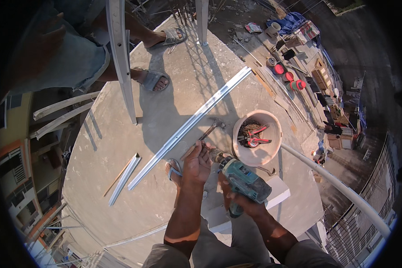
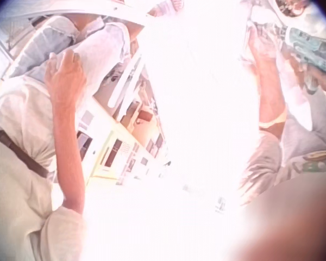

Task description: The person uses a cordless drill to fasten screws into metal profiles and then hammers nails into the same profiles. The person handles multiple metal pieces, aligns them, and secures them with screws and nails on a rooftop construction site.

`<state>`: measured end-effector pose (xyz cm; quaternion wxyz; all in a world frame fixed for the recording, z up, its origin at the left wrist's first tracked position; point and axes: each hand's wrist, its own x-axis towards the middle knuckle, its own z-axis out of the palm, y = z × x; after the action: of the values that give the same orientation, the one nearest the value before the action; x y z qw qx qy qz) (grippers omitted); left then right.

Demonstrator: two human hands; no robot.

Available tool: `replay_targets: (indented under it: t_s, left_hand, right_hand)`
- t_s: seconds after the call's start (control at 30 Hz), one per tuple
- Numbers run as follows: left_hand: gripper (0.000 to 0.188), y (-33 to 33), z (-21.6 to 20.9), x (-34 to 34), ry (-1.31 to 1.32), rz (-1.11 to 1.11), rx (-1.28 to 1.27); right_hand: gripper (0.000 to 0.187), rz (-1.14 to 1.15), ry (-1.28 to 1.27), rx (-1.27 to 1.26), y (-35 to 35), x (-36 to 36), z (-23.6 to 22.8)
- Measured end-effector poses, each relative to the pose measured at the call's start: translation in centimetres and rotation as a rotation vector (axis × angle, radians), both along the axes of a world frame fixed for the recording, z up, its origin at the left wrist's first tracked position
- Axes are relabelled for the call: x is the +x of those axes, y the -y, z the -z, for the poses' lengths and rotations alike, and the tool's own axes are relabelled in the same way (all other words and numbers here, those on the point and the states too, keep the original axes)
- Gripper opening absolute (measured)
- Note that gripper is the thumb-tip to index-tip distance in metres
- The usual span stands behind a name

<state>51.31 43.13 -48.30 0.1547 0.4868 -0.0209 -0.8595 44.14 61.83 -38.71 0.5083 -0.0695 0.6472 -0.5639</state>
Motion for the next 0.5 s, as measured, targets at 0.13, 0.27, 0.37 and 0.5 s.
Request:
replay_targets:
  t_s: [0.13,0.27,0.37,0.5]
  left_hand:
    - [0.022,1.2,-0.3,2.7,0.02,-0.066,-0.012]
    - [0.024,2.9,0.1,5.4,0.04,-0.153,0.022]
    - [0.024,4.2,0.9,7.8,0.045,-0.208,0.019]
    - [0.024,6.2,2.3,11.6,0.112,-0.214,0.006]
  right_hand:
    - [0.043,0.007,0.104,-0.006,2.5,1.7,-0.4]
    - [0.042,-0.116,0.038,0.066,5.3,3.2,-0.8]
    - [0.043,-0.23,-0.066,0.085,7.2,4.5,-0.6]
    - [0.045,-0.367,-0.169,0.056,9.7,7.2,0.4]
